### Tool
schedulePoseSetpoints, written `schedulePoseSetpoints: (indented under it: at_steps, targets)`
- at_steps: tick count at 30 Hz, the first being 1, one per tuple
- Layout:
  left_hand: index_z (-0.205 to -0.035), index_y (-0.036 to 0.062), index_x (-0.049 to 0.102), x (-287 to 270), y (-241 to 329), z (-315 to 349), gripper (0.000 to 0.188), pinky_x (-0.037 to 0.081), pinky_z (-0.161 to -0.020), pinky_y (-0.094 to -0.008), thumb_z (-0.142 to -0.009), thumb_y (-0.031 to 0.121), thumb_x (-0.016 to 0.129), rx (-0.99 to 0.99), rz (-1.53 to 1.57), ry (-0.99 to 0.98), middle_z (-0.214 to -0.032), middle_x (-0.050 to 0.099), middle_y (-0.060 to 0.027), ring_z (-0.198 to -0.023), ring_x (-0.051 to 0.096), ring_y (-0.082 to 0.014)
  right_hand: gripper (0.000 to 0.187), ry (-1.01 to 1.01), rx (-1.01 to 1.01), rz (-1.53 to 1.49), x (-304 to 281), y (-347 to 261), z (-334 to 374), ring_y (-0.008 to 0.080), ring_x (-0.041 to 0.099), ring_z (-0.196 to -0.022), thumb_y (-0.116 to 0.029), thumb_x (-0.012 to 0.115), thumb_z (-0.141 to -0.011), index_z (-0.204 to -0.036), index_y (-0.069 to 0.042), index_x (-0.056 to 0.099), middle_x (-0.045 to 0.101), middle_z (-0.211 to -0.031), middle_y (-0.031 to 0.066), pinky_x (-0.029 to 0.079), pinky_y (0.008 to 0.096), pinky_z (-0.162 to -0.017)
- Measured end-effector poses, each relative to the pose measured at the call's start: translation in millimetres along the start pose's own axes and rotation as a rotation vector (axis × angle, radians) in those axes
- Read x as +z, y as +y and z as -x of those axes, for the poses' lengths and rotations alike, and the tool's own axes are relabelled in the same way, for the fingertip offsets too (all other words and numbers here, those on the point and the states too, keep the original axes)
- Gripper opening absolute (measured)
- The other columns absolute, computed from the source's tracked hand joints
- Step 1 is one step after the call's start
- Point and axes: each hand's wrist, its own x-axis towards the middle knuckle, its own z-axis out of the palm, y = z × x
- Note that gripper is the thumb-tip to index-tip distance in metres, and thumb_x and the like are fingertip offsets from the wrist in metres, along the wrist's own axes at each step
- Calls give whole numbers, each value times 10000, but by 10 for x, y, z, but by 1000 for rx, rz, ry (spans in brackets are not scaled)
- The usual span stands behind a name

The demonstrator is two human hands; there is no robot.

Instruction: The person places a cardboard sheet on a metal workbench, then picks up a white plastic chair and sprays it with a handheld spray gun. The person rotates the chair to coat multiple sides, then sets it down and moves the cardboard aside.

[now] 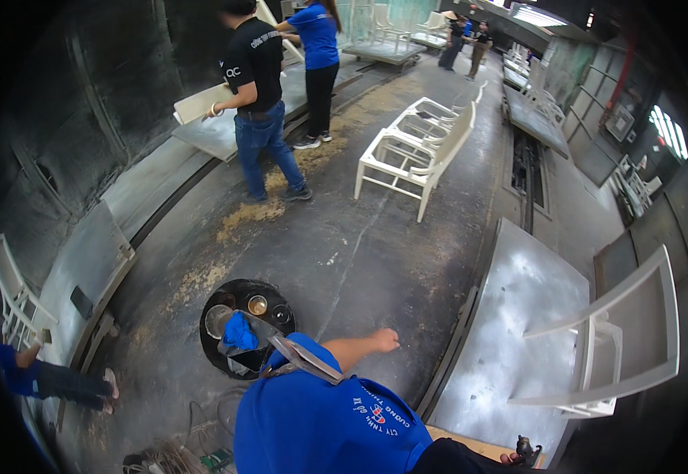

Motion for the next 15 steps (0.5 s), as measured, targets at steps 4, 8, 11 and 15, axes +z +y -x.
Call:
schedulePoseSetpoints:
  at_steps: [4,8,11,15]
  targets:
    - [-960,86,777,251,485,-109,278,558,-867,-468,-881,342,703,210,98,-120,-978,756,-171,-969,732,-330,559,11,-136,75,448,-445,-69,121,612,-878,-509,494,-1083,-1533,-188,412,595,-1046,9,480,284,-548]
    - [-1044,75,751,2,1726,-541,262,551,-841,-464,-881,279,732,579,135,-267,-970,745,-165,-954,717,-346,570,92,-252,106,455,-713,-81,119,607,-872,-509,486,-1086,-1551,-190,401,592,-1045,10,477,281,-547]
    - [-1193,80,698,-503,3224,-740,349,542,-874,-483,-914,288,722,789,-9,-311,-1097,728,-177,-1058,690,-377,578,231,-311,119,211,-757,36,118,603,-867,-509,480,-1088,-1564,-191,393,590,-1044,10,476,278,-547]
    - [-1230,129,635,-879,5150,-161,473,413,-1054,-589,-836,330,803,1600,-56,-76,-1086,599,-95,-1089,572,-296,590,418,-377,108,-85,-814,330,116,598,-861,-508,472,-1091,-1582,-193,383,587,-1043,11,473,275,-547]
